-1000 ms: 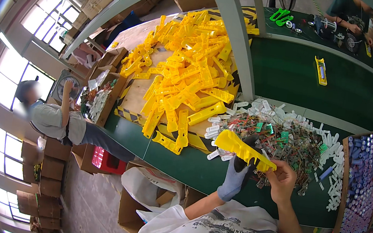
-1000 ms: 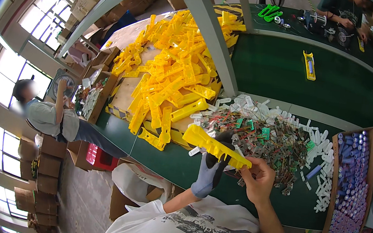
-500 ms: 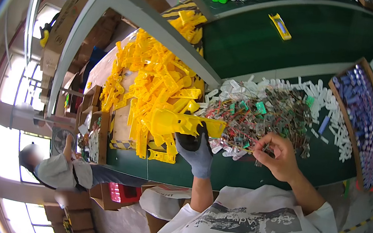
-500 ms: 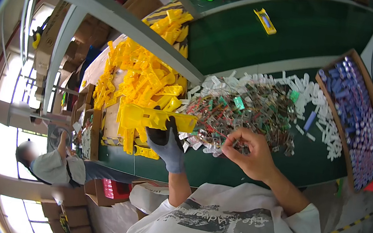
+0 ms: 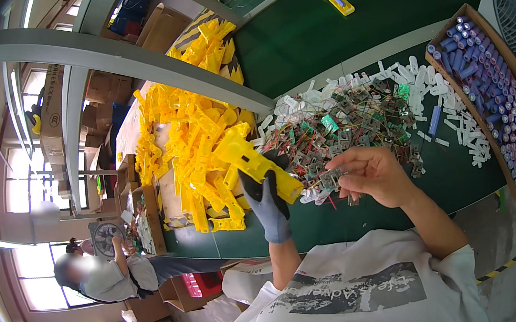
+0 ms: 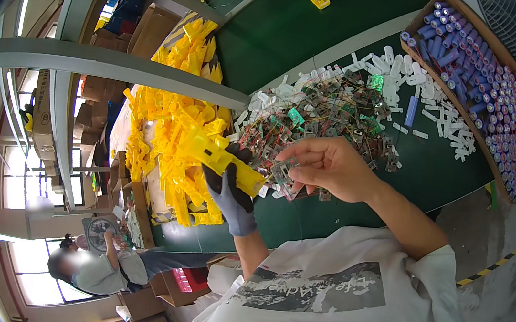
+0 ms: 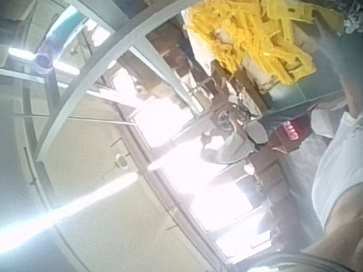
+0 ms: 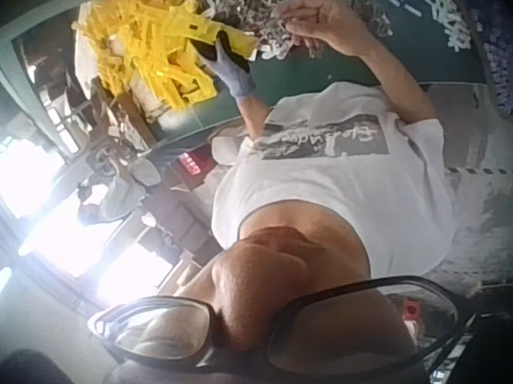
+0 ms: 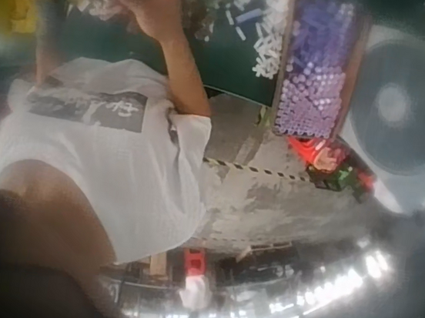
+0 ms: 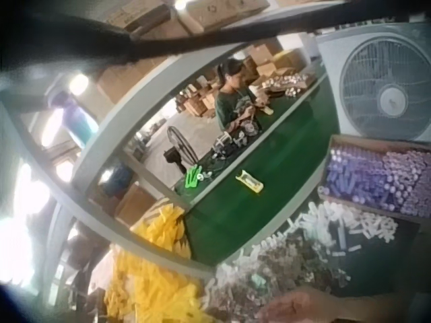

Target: Assembling electronic circuits and batteries into yellow plastic housings on an industrial assembly line.

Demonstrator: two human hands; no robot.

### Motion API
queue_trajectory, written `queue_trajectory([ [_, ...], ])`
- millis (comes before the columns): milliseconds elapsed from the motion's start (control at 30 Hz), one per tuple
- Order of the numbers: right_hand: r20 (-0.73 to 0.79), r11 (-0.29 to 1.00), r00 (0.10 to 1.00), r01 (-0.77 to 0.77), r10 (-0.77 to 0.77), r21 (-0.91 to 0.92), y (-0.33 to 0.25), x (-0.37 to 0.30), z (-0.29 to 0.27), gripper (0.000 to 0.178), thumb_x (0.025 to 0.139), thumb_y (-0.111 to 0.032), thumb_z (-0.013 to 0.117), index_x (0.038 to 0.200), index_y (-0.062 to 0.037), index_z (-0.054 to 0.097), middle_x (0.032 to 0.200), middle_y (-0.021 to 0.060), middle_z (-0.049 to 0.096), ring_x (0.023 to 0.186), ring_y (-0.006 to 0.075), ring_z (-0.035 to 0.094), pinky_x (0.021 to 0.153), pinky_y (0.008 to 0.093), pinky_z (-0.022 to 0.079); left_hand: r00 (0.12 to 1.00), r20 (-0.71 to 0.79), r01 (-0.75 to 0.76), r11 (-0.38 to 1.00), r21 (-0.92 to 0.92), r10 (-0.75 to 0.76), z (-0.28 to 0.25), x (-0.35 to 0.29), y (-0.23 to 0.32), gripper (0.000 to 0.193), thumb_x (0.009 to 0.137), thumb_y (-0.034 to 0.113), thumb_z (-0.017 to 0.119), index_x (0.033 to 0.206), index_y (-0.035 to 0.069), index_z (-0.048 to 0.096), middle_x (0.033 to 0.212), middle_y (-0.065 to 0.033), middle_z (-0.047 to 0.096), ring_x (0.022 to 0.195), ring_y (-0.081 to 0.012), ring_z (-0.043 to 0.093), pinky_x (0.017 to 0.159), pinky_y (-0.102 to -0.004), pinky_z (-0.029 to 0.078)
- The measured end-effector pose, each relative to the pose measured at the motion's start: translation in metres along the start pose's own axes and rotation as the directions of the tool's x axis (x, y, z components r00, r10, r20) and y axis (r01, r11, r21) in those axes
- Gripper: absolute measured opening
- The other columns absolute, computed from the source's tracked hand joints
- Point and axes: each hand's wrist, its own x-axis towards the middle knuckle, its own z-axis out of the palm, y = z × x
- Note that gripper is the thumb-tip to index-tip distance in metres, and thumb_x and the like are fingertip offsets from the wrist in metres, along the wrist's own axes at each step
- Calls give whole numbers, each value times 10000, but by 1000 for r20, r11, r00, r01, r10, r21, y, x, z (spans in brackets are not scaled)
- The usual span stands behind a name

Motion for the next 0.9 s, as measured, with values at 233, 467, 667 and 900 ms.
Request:
queue_trajectory([
  [233,-174,994,983,48,-65,-99,11,11,-7,126,923,-116,572,931,8,593,678,67,632,504,72,567,426,190,429,870,328,407,912,-55,-369,16,-32,-9,755,765,96,573,1453,74,263,1220,-136,528,980,-261,611,848,-376,514],
  [467,-278,702,851,140,-446,-699,35,22,-2,379,901,-281,615,628,-28,542,498,71,518,423,136,514,423,298,374,657,468,639,766,69,-590,13,-38,-24,489,1016,277,383,1436,49,276,1252,-132,491,1060,-197,578,867,-351,507],
  [667,-182,472,754,187,-631,-862,48,20,-2,324,908,-189,589,634,-26,536,491,84,453,399,189,442,412,318,339,867,366,151,879,453,-338,-3,-46,-56,385,1008,182,353,1356,21,390,1134,-117,577,952,-193,633,801,-323,528],
  [900,-169,355,655,161,-736,-921,55,22,-7,327,891,-169,596,596,-45,528,502,97,485,406,255,487,411,352,363,849,378,253,911,325,-370,25,-52,-34,427,1016,178,338,1397,-16,339,1236,-138,512,1059,-202,576,902,-329,485],
])
